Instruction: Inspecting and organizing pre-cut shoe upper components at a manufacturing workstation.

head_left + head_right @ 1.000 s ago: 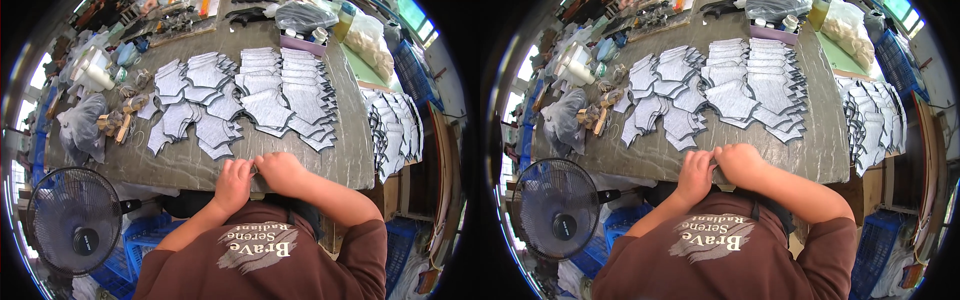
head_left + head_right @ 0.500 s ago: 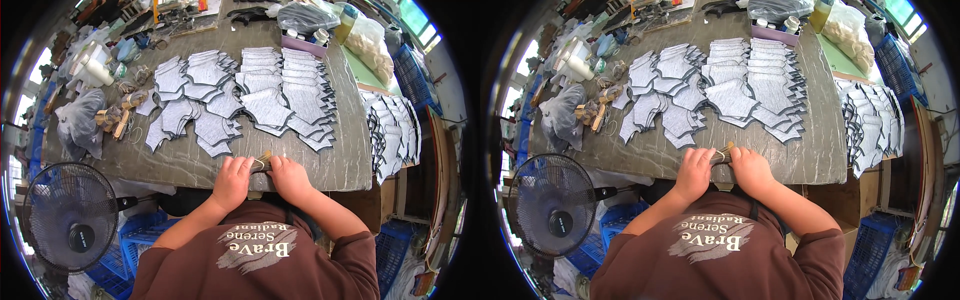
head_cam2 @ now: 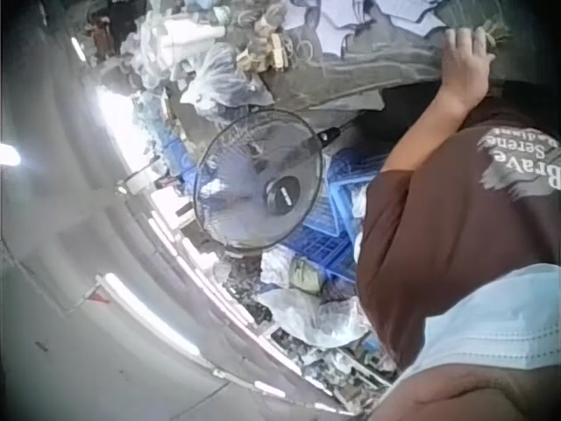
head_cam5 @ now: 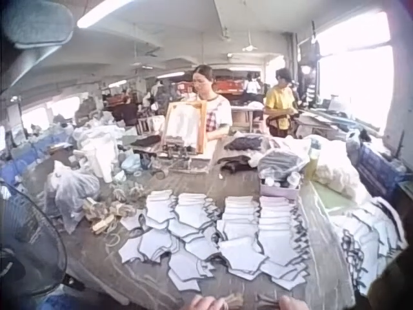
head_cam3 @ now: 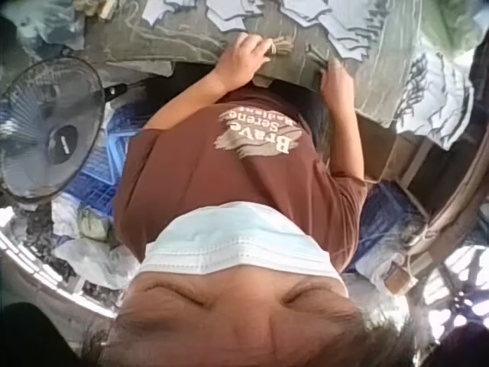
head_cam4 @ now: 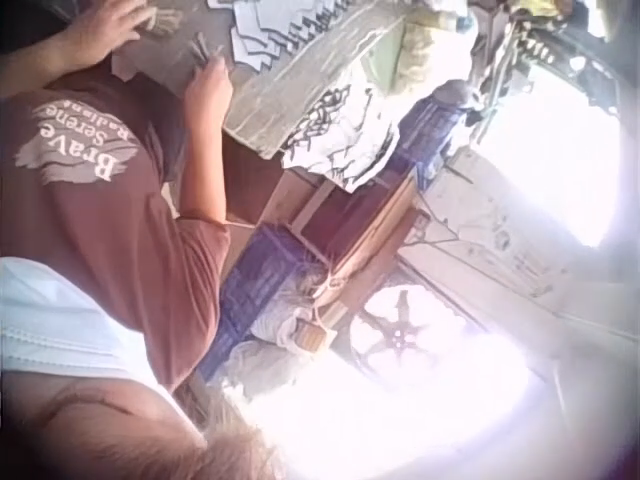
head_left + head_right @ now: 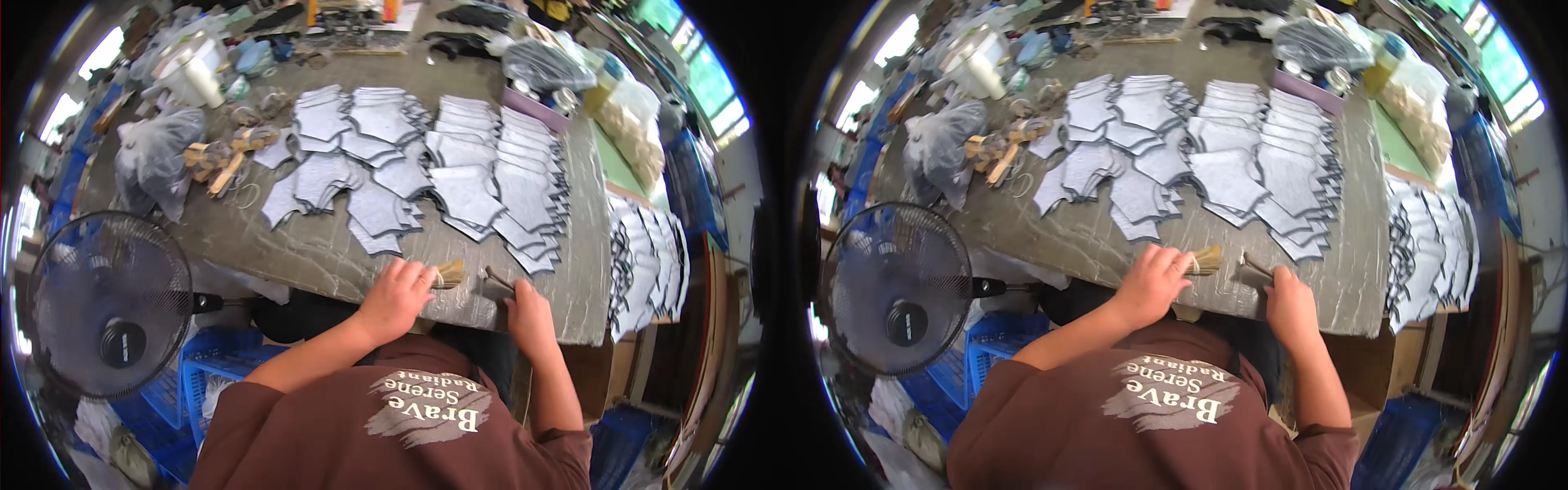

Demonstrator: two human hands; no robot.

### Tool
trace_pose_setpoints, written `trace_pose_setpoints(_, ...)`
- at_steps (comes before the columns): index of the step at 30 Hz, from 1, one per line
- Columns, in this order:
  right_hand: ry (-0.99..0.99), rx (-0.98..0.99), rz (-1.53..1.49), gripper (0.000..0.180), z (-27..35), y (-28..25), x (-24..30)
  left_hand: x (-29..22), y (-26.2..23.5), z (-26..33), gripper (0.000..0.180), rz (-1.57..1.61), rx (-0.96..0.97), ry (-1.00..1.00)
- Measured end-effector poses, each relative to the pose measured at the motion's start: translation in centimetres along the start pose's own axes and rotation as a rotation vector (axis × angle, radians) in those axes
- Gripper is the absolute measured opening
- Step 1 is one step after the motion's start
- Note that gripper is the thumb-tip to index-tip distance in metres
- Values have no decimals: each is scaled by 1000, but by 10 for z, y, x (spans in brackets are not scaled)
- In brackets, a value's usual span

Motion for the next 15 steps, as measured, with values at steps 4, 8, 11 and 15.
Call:
trace_pose_setpoints(4, 107, -58, -86, 16, 2, 6, 8, 17, -9, 4, 37, 126, -118, 1)
trace_pose_setpoints(8, -44, -184, -115, 20, 1, 19, 18, 73, -66, 11, 25, -152, -535, -213)
trace_pose_setpoints(11, 13, 60, -278, 19, -7, 29, 33, 142, -115, 34, 25, -343, -721, -438)
trace_pose_setpoints(15, 127, 252, -623, 13, -26, 39, 56, 183, -144, 57, 27, -611, -536, -632)
Point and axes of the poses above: each hand's wrist, its own z-axis away from the middle knuckle, its own y-axis out of the palm, x = y × z, the point moved 2 cm from there along -z, towards the middle knuckle, and after that the axes turned 9 degrees about -x, right-handed, at the moved point
